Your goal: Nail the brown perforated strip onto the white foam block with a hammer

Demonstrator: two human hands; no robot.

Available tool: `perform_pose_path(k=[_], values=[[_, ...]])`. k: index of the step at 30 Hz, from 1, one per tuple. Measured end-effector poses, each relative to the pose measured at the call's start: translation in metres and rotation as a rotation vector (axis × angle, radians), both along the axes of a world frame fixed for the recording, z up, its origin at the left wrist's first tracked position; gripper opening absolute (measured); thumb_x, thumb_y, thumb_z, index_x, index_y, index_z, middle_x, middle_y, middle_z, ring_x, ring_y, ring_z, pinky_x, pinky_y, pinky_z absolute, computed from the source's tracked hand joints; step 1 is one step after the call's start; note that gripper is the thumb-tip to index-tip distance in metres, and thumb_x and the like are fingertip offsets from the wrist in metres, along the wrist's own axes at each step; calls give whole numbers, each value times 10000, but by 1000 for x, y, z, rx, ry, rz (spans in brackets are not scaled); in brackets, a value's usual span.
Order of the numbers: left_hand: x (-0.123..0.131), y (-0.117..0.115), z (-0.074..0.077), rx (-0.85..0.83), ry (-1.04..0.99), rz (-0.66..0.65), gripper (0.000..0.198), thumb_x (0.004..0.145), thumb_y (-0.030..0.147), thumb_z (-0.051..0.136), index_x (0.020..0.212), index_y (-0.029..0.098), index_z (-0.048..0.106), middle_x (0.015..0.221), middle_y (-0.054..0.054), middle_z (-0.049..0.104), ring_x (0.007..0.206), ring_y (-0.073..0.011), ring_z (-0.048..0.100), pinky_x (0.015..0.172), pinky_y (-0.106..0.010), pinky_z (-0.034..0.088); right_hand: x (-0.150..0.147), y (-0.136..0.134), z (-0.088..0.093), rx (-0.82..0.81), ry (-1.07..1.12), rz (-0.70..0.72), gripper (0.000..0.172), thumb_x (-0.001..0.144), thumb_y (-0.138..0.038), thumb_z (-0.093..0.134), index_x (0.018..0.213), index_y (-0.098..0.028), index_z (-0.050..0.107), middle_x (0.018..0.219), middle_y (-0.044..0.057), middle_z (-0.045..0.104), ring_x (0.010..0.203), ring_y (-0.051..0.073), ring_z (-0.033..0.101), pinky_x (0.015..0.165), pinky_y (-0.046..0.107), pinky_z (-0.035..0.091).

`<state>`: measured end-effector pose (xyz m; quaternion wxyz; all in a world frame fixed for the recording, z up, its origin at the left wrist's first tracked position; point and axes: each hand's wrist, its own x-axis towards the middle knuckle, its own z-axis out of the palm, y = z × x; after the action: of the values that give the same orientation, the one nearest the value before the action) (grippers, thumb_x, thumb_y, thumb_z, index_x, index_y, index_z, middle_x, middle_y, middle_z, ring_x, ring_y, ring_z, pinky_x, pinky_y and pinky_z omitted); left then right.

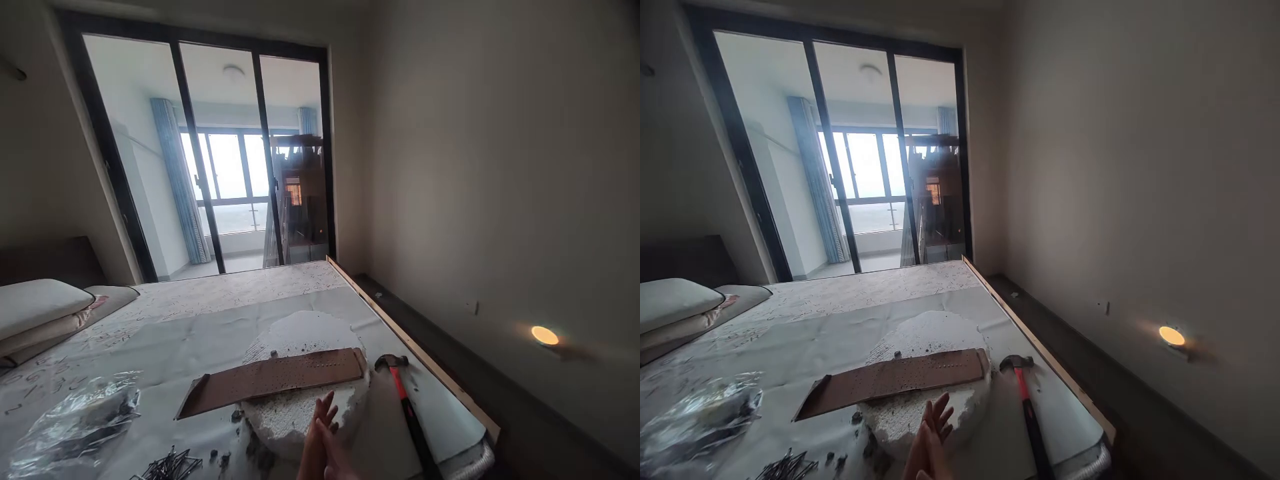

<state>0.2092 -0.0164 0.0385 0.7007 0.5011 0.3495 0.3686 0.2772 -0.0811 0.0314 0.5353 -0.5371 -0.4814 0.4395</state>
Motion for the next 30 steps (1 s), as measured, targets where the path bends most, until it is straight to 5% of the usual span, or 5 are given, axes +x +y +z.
perform_pose_path(k=[5, 8, 13, 22, 30], values=[[1, -1, -10, -119, -185, -53, 619, 674, 648, 542, 1127, 236, 630, 1260, -102, 555, 1217, -311, 447, 1035, -446, 316, 44, 26, -12, -162, -540, 41, 562, 847, -397, 479, 1383, -265, 372, 1490, 78, 285, 1385, 295, 160, 1103, 545, 101], [-2, -2, -10, -26, -30, -53, 436, 594, 422, 697, 963, 191, 691, 1060, -91, 665, 1085, -296, 542, 986, -414, 374, 73, 39, -2, -124, -770, 63, 584, 826, -315, 465, 1376, -137, 386, 1481, 138, 288, 1347, 251, 292, 1082, 398, 270], [-4, -2, 10, 229, 263, -76, 186, 647, 193, 488, 687, 165, 667, 923, -61, 698, 956, -218, 604, 900, -322, 436, 107, 81, 27, -24, -1162, -14, 304, 860, -219, 401, 957, -169, 685, 1122, 110, 619, 1011, 191, 591, 881, 273, 432], [-26, 12, 21, 623, 1035, -39, 331, 770, 151, 437, 1030, 171, 640, 1353, -104, 484, 1255, -225, 424, 1038, -351, 324, 111, 175, 22, -76, -1566, 266, 191, 882, -297, 520, 915, -138, 621, 981, 48, 640, 921, 173, 594, 835, 395, 474], [-41, 26, 18, 581, 1139, -68, 369, 808, 226, 438, 1130, 165, 606, 1398, -125, 425, 1298, -259, 373, 1065, -389, 305, 97, 191, 8, -140, -1752, 387, 232, 869, -290, 548, 1015, -119, 601, 1044, 80, 620, 931, 184, 599, 816, 387, 499]])
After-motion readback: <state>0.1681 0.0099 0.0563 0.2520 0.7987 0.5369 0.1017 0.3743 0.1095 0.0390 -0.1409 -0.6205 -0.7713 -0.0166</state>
